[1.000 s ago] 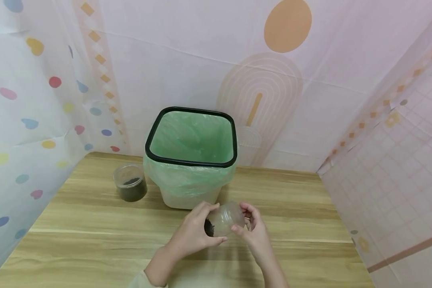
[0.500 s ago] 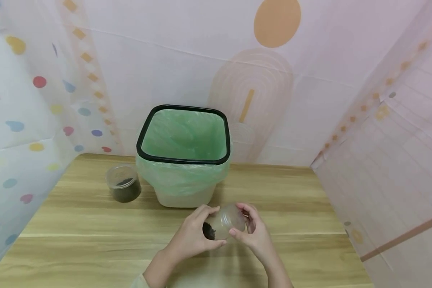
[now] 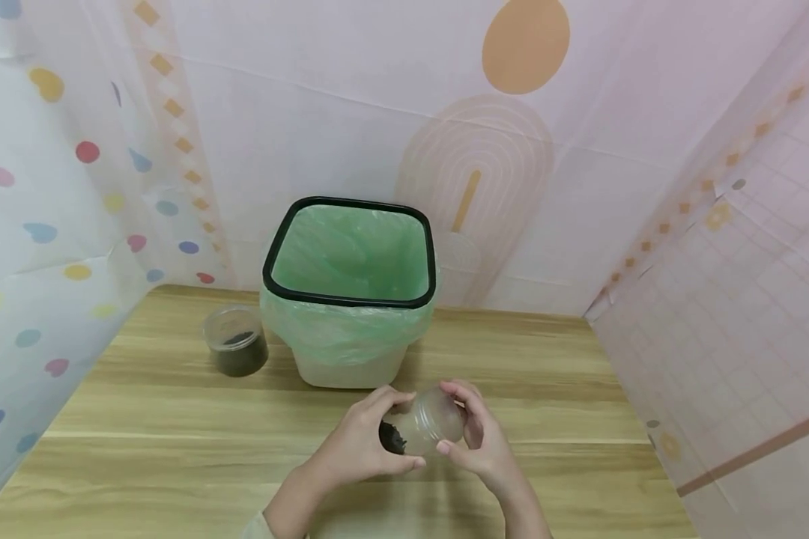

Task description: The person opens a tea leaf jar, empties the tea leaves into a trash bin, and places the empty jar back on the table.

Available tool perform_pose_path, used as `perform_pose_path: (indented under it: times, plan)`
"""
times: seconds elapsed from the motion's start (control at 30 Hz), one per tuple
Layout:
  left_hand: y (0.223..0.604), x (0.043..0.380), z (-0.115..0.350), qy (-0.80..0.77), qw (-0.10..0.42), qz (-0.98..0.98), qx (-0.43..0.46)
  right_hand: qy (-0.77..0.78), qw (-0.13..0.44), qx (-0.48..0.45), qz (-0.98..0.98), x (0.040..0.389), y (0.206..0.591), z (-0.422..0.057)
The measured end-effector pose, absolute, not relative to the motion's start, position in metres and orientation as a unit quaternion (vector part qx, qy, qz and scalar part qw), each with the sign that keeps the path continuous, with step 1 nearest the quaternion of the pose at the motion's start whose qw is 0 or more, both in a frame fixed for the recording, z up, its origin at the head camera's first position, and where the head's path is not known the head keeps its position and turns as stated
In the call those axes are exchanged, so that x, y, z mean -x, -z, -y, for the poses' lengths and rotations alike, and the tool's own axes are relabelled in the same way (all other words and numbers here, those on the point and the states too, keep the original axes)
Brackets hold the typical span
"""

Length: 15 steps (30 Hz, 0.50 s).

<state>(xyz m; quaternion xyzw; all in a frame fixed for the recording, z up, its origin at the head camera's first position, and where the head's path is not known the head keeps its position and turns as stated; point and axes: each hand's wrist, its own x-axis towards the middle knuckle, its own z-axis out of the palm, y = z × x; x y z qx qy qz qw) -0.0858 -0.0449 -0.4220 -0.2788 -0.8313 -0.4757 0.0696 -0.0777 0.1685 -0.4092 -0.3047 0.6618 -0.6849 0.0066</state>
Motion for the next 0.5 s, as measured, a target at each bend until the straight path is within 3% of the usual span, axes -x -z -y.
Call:
perform_pose_path:
  times: [0.5]
  plan:
    - [0.4144, 0.0845, 0.0439, 0.479, 0.063, 0.837, 0.259, 0.697, 0.007, 0.24, -0.676, 0.0734, 0.4079, -0.1636]
